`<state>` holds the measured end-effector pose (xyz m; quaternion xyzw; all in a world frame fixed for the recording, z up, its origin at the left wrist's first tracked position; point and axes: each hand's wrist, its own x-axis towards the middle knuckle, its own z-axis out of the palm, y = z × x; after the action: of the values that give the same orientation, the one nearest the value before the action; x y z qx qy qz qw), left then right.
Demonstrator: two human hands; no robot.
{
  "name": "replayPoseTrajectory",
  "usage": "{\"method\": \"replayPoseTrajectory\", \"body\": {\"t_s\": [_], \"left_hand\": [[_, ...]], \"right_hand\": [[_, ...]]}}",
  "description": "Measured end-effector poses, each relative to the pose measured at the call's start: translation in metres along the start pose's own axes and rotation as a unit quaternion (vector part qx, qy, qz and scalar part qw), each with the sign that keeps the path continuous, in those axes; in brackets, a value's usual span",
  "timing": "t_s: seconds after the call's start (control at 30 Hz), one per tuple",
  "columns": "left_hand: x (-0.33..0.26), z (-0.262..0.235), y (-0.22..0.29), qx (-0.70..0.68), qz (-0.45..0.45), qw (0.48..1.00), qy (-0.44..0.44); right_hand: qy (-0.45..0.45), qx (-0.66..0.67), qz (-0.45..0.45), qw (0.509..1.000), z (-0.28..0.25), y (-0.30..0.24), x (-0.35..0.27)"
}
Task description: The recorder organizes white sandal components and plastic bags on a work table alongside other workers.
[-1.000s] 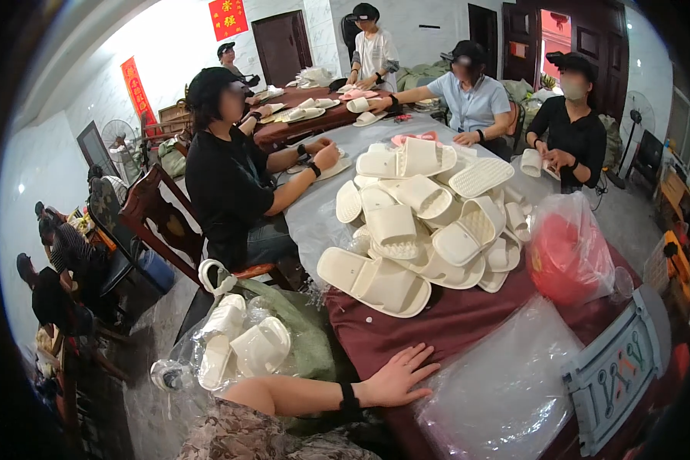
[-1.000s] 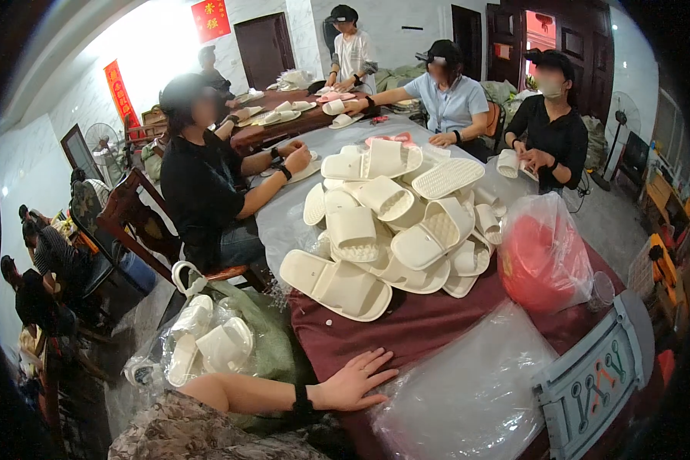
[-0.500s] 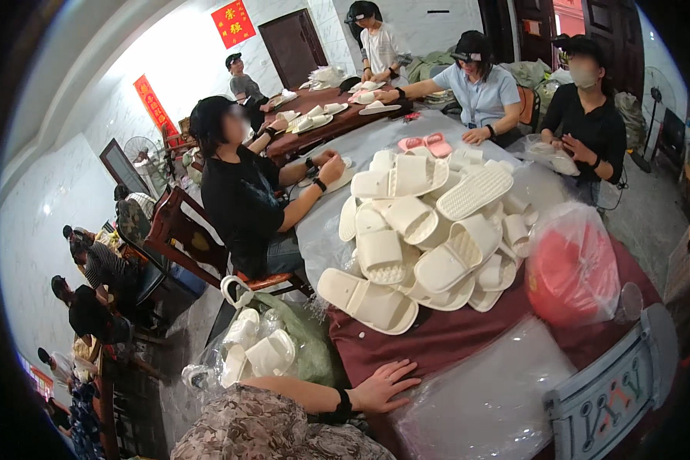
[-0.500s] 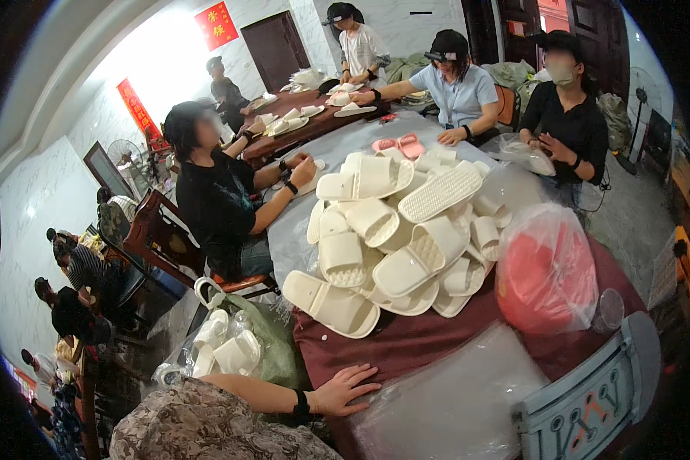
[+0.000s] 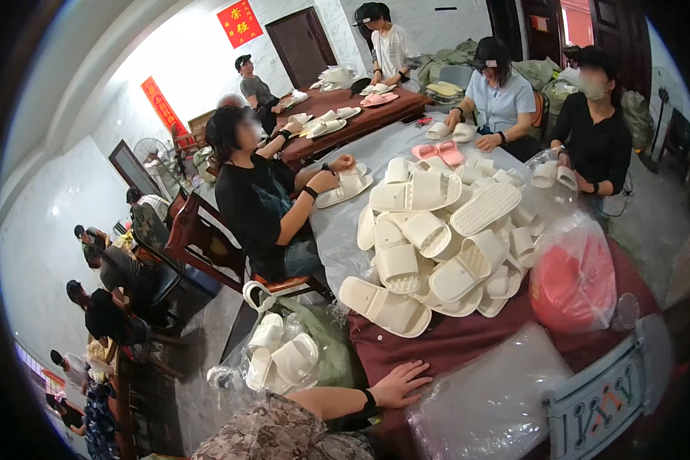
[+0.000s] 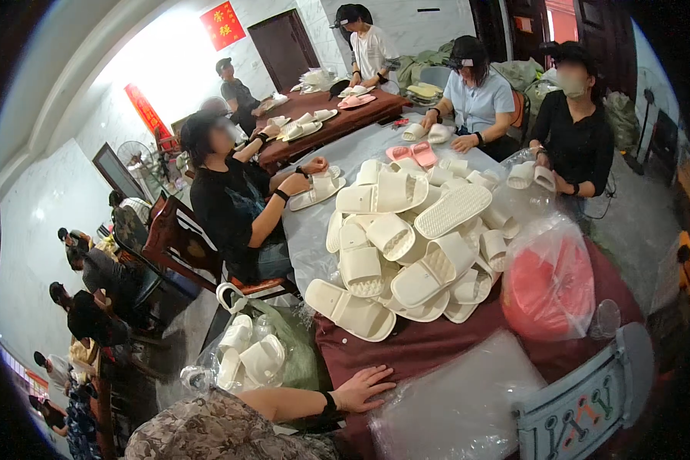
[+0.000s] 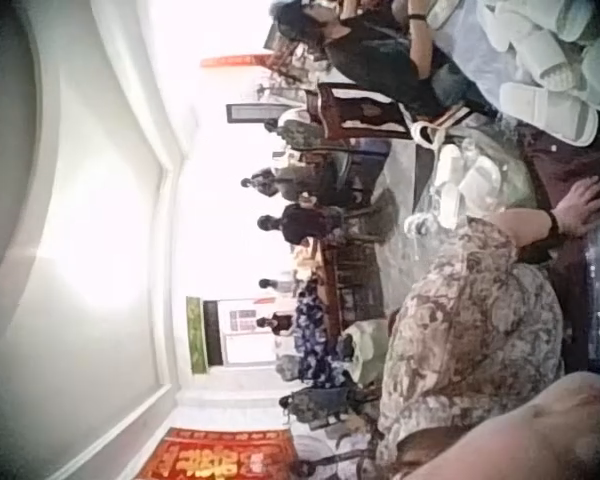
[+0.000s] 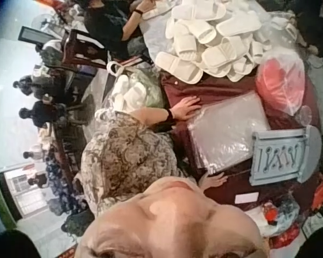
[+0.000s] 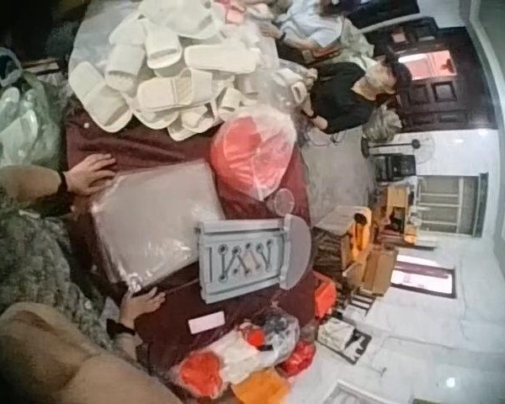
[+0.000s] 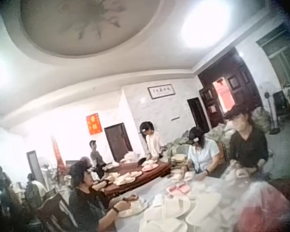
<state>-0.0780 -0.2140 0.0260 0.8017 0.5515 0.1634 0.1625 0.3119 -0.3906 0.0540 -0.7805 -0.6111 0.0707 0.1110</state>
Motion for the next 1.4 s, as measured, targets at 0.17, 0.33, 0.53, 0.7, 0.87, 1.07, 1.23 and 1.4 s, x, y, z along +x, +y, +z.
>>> {"method": "replayPoseTrajectory", "body": {"t_s": [0.17,0.33,0.53,0.7,0.87,1.07,1.23,1.4], "left_hand": [[-0.003,0.000,-0.003,-0.005,0.007,1.000,0.020],[-0.001,-0.002,-0.001,0.001,-0.010,1.000,0.011],[-0.003,-0.020,0.015,-0.012,-0.041,0.998,-0.044],[-0.019,-0.022,0.023,-0.022,-0.116,0.971,-0.210],[-0.050,-0.030,0.032,-0.066,-0.151,0.939,-0.303],[-0.039,-0.021,0.026,-0.084,-0.204,0.926,-0.308],[-0.037,-0.019,0.034,-0.064,-0.206,0.935,-0.282],[-0.038,-0.025,0.047,-0.071,-0.234,0.928,-0.281]], "right_hand": [[-0.159,-0.111,0.030,0.981,-0.047,-0.038,0.017],[-0.153,-0.030,-0.022,0.988,-0.054,-0.014,0.023],[-0.263,0.088,0.066,0.958,-0.085,-0.009,0.060],[-0.289,0.148,0.039,0.945,-0.067,0.035,0.078],[-0.345,0.119,0.036,0.930,-0.063,0.042,0.103],[-0.388,0.010,-0.014,0.922,-0.050,0.024,0.119],[-0.431,-0.032,-0.020,0.901,-0.044,0.028,0.118],[-0.463,-0.015,-0.034,0.885,-0.067,0.006,0.125]]}}
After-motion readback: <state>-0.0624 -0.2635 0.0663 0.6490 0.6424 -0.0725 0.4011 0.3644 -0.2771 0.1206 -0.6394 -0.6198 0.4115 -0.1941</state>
